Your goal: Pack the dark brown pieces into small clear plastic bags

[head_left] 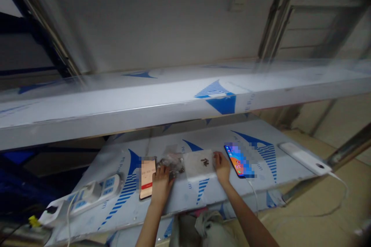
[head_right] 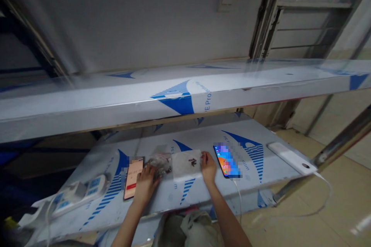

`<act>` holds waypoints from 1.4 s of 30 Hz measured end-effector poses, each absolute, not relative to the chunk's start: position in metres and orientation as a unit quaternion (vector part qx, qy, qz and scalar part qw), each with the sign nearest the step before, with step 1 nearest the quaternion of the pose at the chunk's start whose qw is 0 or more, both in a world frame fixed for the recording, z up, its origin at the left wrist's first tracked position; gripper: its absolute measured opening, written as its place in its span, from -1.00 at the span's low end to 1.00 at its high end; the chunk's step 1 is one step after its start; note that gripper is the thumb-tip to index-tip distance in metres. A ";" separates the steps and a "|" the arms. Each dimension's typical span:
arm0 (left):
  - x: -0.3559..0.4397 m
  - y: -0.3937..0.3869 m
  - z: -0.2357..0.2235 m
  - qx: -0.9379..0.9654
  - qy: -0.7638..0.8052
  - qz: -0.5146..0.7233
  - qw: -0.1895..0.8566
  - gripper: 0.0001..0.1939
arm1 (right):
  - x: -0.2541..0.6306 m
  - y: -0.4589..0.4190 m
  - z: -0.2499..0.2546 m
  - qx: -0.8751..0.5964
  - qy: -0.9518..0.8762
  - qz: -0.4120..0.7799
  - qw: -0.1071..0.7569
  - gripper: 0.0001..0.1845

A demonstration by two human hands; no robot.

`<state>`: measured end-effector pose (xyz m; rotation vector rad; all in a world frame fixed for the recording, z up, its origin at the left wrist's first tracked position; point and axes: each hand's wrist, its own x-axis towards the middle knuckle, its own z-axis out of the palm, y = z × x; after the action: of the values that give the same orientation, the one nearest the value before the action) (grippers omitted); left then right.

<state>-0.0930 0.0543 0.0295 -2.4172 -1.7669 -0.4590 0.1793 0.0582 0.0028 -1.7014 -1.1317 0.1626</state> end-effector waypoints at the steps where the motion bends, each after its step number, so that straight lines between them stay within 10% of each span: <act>1: -0.093 0.052 0.031 -0.803 -0.577 -0.141 0.053 -0.71 | 0.175 0.055 0.007 -0.709 -0.466 0.056 0.527 -0.54; 15: -0.057 0.067 0.020 -0.686 -0.669 -0.285 0.008 -0.70 | 0.068 0.058 0.009 -0.687 -0.615 0.050 0.385 -0.73; 28: -0.013 0.059 0.033 -0.688 -0.533 -0.478 -0.118 -0.77 | 0.079 0.063 0.021 -0.530 -0.444 0.362 0.625 -0.62; 42: 0.026 0.067 0.041 -0.671 -0.451 -0.481 -0.339 -0.70 | 0.131 0.064 0.012 -0.490 -0.406 0.333 0.696 -0.77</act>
<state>0.0259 0.0668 0.0409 -2.7332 -1.8385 -1.9614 0.1312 0.0638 0.0116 -1.0931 -0.9060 0.7435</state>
